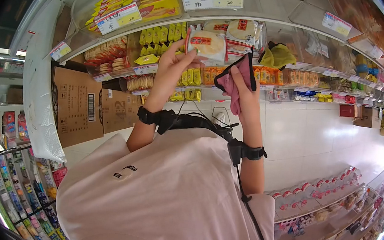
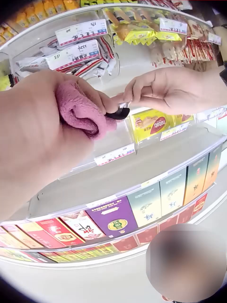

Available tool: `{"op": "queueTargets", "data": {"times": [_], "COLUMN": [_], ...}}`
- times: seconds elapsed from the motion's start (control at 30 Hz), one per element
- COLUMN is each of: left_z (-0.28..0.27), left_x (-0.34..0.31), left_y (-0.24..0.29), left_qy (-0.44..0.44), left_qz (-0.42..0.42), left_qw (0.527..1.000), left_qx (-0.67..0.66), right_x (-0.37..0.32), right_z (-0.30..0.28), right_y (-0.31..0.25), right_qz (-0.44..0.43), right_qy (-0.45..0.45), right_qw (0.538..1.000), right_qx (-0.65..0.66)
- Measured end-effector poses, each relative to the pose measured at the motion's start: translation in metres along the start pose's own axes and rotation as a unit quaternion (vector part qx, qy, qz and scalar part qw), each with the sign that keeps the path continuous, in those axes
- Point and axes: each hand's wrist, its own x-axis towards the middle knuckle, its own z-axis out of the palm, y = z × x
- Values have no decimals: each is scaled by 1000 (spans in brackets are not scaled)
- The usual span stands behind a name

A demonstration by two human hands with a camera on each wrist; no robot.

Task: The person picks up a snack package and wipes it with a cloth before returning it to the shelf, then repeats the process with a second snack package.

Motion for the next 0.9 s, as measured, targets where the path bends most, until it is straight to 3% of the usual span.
{"op": "queueTargets", "data": {"times": [0.3, 0.4, 0.6, 0.7, 0.83, 0.9], "left_z": [22, 23, -25, -54, -101, -137], "left_x": [36, 22, -1, -20, -46, -56], "left_y": [-21, -16, -21, -18, -24, -38], "left_qy": [90, 88, -22, -121, -213, -180], "left_qz": [21, -22, -58, -130, -201, -231], "left_qw": [992, 995, 994, 973, 927, 920], "left_qx": [-84, -51, 86, 150, 236, 262], "right_x": [-3, 0, 8, 20, 9, 12], "right_z": [-28, -36, -29, -26, 25, 33], "right_y": [-8, -4, 14, 38, 41, 55], "right_qz": [6, 18, 35, 50, 116, 134], "right_qy": [1, 16, -31, -102, -89, -101], "right_qw": [1000, 999, 999, 991, 989, 984], "right_qx": [16, 23, -1, -75, -38, -51]}}
